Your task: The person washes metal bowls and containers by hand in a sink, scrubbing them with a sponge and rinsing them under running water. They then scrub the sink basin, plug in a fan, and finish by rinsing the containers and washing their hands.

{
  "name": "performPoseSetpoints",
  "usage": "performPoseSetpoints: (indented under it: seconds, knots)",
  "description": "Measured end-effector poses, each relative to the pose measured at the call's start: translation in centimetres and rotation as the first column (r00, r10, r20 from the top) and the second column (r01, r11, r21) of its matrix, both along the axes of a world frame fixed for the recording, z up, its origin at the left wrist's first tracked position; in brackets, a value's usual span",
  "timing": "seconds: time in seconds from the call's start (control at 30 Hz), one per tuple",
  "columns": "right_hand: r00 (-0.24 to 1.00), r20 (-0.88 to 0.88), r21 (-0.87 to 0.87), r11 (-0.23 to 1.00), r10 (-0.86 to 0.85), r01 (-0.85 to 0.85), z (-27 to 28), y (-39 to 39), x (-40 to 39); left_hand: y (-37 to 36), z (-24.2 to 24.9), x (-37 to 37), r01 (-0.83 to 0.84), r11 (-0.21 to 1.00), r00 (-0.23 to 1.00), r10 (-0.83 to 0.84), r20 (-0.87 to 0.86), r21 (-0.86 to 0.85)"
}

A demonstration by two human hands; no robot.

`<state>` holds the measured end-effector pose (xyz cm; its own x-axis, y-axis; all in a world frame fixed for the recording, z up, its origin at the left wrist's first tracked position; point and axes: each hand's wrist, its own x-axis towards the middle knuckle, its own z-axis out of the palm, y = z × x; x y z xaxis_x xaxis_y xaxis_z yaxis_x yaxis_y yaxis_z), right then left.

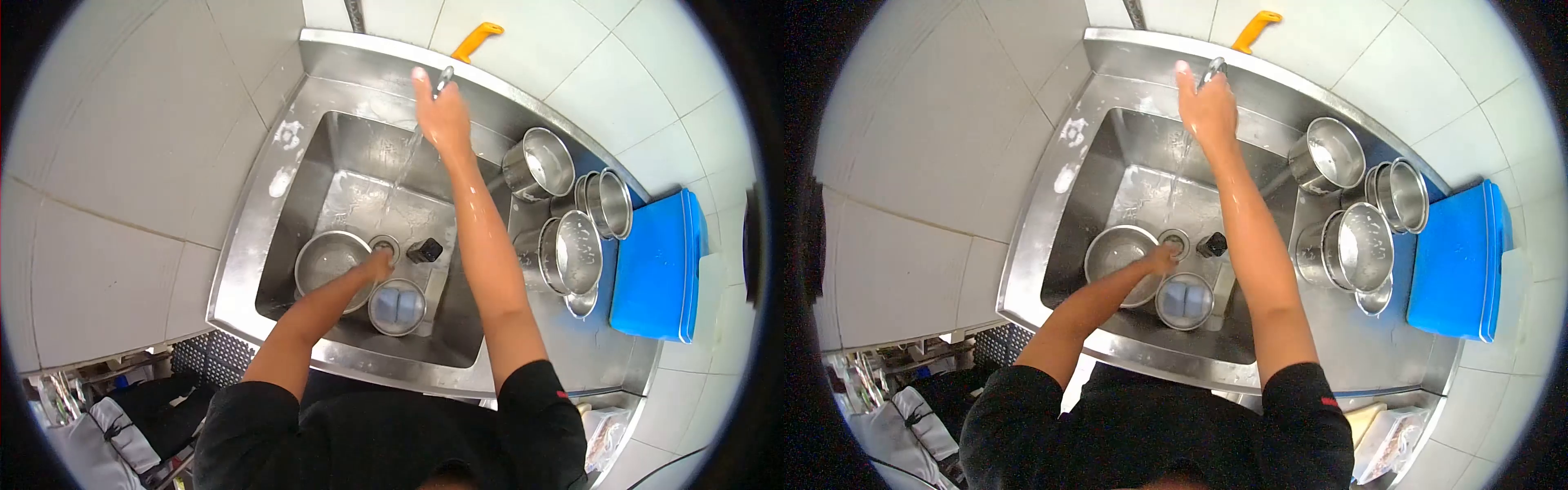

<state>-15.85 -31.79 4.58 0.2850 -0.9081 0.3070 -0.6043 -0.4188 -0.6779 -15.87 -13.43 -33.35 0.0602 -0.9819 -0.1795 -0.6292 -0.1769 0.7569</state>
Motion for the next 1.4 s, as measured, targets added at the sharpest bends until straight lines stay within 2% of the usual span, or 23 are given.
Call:
performPoseSetpoints:
  seconds: [0.03, 0.07, 0.1, 0.13, 0.17, 0.23, 0.27, 0.33, 0.37, 0.43, 0.47, 0.53, 0.57, 0.63, 0.67, 0.77, 0.8, 0.9, 0.97, 1.1, 1.17, 1.23, 1.4]
  knots:
    - [0.993, -0.105, 0.020, 0.998, -0.060, 0.062, 1.0, -0.2, 0.8, -1.5, 3.9, 0.7, -0.004, 0.998, 1.000, 0.005, -0.019, 0.060]
    - [0.993, -0.095, 0.017, 0.997, -0.068, 0.070, 1.3, -1.0, 0.9, -2.6, 8.6, 1.4, -0.004, 0.993, 0.999, 0.008, -0.041, 0.118]
    - [0.990, -0.122, 0.052, 0.995, -0.075, 0.082, 0.8, -1.8, 0.7, -3.2, 10.8, 2.0, -0.064, 0.996, 0.987, 0.072, -0.141, 0.058]
    - [0.985, -0.151, 0.085, 0.992, -0.080, 0.094, 0.6, -2.3, 0.3, -3.5, 12.0, 2.5, -0.131, 0.991, 0.960, 0.127, -0.248, 0.004]
    - [0.985, -0.148, 0.080, 0.992, -0.089, 0.101, 0.9, -2.6, -0.5, -3.8, 12.6, 3.2, -0.123, 0.992, 0.962, 0.119, -0.246, -0.002]
    - [0.950, -0.309, 0.096, 0.995, 0.036, -0.007, 1.3, -3.3, -2.8, -3.1, 12.9, 5.0, -0.115, 0.969, 0.976, 0.068, -0.208, -0.220]
    - [0.950, -0.312, 0.099, 0.995, 0.031, 0.000, 1.4, -4.1, -4.0, -2.1, 13.7, 5.4, -0.109, 0.970, 0.976, 0.063, -0.211, -0.216]
    - [0.881, -0.457, 0.128, 0.989, 0.124, -0.073, 1.6, -6.8, -6.5, 0.0, 15.7, 6.0, -0.198, 0.979, 0.940, 0.175, -0.294, -0.053]
    - [0.880, -0.460, 0.132, 0.989, 0.118, -0.064, 1.8, -8.0, -7.5, 1.1, 15.2, 6.5, -0.190, 0.981, 0.940, 0.167, -0.298, -0.048]
    - [0.852, -0.509, 0.221, 0.975, 0.124, -0.010, 2.3, -10.5, -8.8, 2.9, 14.0, 7.5, -0.175, 0.971, 0.922, 0.219, -0.319, 0.161]
    - [0.852, -0.509, 0.222, 0.975, 0.123, -0.008, 1.8, -12.3, -9.7, 4.0, 14.8, 7.3, -0.173, 0.972, 0.922, 0.217, -0.319, 0.162]
    - [0.883, -0.342, 0.267, 0.934, 0.323, -0.238, 0.4, -15.4, -10.2, 6.5, 17.3, 6.9, -0.234, 0.919, 0.836, 0.357, -0.417, 0.319]
    - [0.877, -0.283, 0.273, 0.909, 0.389, -0.315, 0.0, -16.6, -9.8, 7.3, 17.1, 7.0, -0.237, 0.920, 0.835, 0.357, -0.418, 0.313]
    - [0.997, -0.040, 0.495, 0.868, 0.060, -0.033, 0.1, -18.0, -8.2, 9.0, 16.3, 7.4, -0.313, 0.923, 0.804, 0.384, -0.454, 0.226]
    - [0.990, 0.051, 0.612, 0.787, -0.135, 0.076, 0.2, -18.6, -7.5, 9.5, 16.6, 7.6, -0.316, 0.923, 0.803, 0.383, -0.456, 0.220]
    - [0.976, 0.159, 0.605, 0.796, -0.148, 0.022, 0.2, -20.5, -6.9, 11.2, 18.0, 8.0, -0.370, 0.905, 0.762, 0.425, -0.490, 0.209]
    - [0.977, 0.157, 0.603, 0.798, -0.143, 0.020, 0.3, -21.2, -6.9, 11.7, 18.4, 8.2, -0.405, 0.891, 0.733, 0.451, -0.509, 0.205]
    - [0.983, -0.151, 0.545, 0.839, 0.106, -0.007, 0.7, -22.4, -6.5, 12.8, 18.7, 8.5, -0.451, 0.870, 0.713, 0.486, -0.505, 0.199]
    - [0.994, 0.101, 0.638, 0.769, -0.039, -0.034, 0.3, -23.1, -5.9, 13.3, 18.8, 8.8, -0.463, 0.865, 0.727, 0.495, -0.476, 0.193]
    - [0.985, 0.063, 0.617, 0.770, 0.159, -0.164, -1.2, -26.4, -6.2, 13.9, 18.7, 8.8, -0.453, 0.865, 0.742, 0.500, -0.447, 0.215]
    - [0.969, 0.231, 0.666, 0.712, 0.087, -0.223, -0.4, -24.9, -6.3, 14.1, 18.3, 8.5, -0.436, 0.863, 0.750, 0.505, -0.427, 0.255]
    - [0.926, 0.377, 0.679, 0.674, 0.019, -0.290, 1.6, -21.8, -6.4, 14.1, 17.8, 8.2, -0.475, 0.859, 0.731, 0.506, -0.457, 0.192]
    - [0.881, 0.474, 0.660, 0.660, 0.003, -0.358, 1.4, -21.1, -6.7, 13.4, 18.7, 7.7, -0.386, 0.885, 0.782, 0.464, -0.415, 0.262]
